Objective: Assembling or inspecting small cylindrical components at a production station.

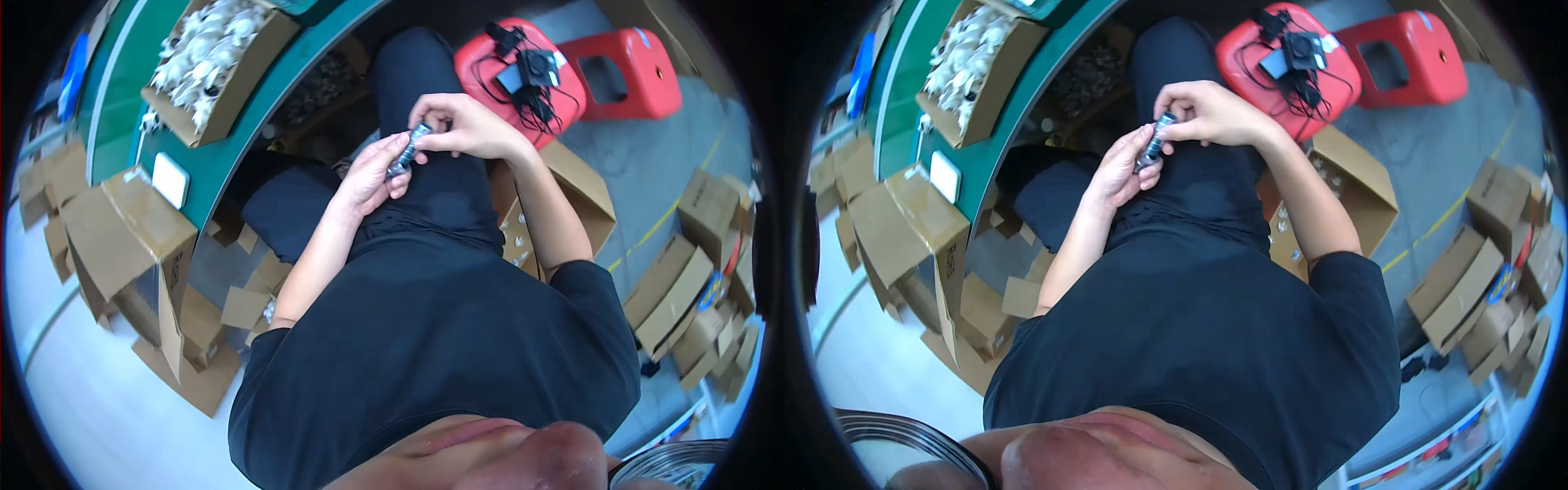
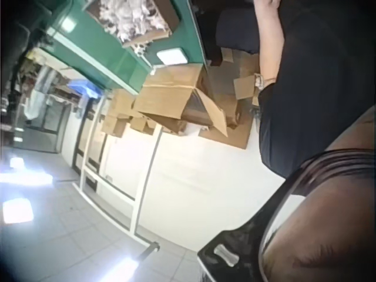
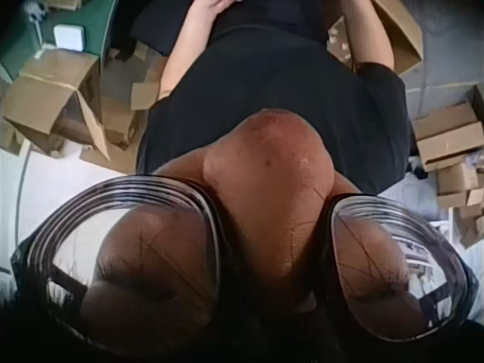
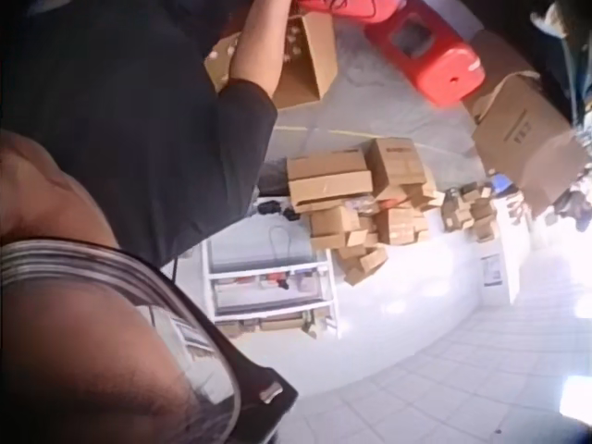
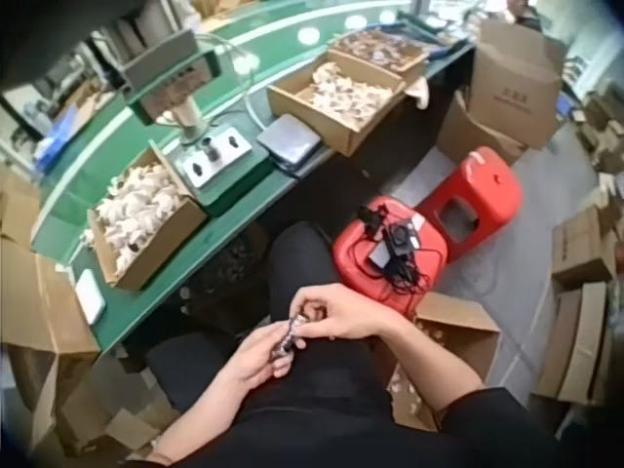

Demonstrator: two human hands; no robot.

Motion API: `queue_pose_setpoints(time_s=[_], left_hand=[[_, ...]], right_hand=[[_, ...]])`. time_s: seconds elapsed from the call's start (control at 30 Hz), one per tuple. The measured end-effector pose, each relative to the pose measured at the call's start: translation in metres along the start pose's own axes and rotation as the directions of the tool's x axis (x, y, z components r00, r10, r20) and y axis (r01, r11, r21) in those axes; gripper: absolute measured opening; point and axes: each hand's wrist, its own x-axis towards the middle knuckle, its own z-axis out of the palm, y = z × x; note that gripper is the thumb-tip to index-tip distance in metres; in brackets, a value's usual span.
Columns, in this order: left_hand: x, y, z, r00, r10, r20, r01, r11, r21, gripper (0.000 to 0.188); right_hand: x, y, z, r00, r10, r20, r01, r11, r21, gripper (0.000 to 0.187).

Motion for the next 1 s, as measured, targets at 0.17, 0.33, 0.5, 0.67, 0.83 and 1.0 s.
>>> queue_pose_setpoints(time_s=[0.17,0.33,0.5,0.67,0.83,1.0], left_hand=[[0.013,-0.008,-0.024,0.996,0.045,0.073,-0.053,0.994,0.098,0.037],[0.004,0.01,-0.037,0.979,0.137,0.152,-0.164,0.969,0.182,0.036],[0.002,0.022,-0.054,0.95,0.247,0.191,-0.278,0.948,0.155,0.038],[-0.004,0.03,-0.066,0.952,0.292,0.092,-0.304,0.935,0.183,0.039],[-0.016,0.029,-0.085,0.946,0.31,0.095,-0.322,0.933,0.162,0.04],[-0.024,0.025,-0.082,0.94,0.341,-0.019,-0.335,0.931,0.146,0.038]], right_hand=[[-0.005,0.01,0.011,0.999,-0.045,-0.002,0.044,0.99,-0.131,0.034],[-0.018,0.01,-0.036,0.877,-0.312,-0.365,0.072,0.837,-0.543,0.052],[-0.03,0.077,-0.122,0.497,-0.396,-0.772,-0.658,0.409,-0.633,0.068],[-0.042,0.125,-0.152,0.446,-0.236,-0.863,-0.607,0.629,-0.486,0.071],[-0.095,0.137,-0.203,0.211,-0.377,-0.902,-0.625,0.658,-0.421,0.058],[-0.092,0.197,-0.198,0.334,0.015,-0.942,-0.638,0.74,-0.214,0.062]])
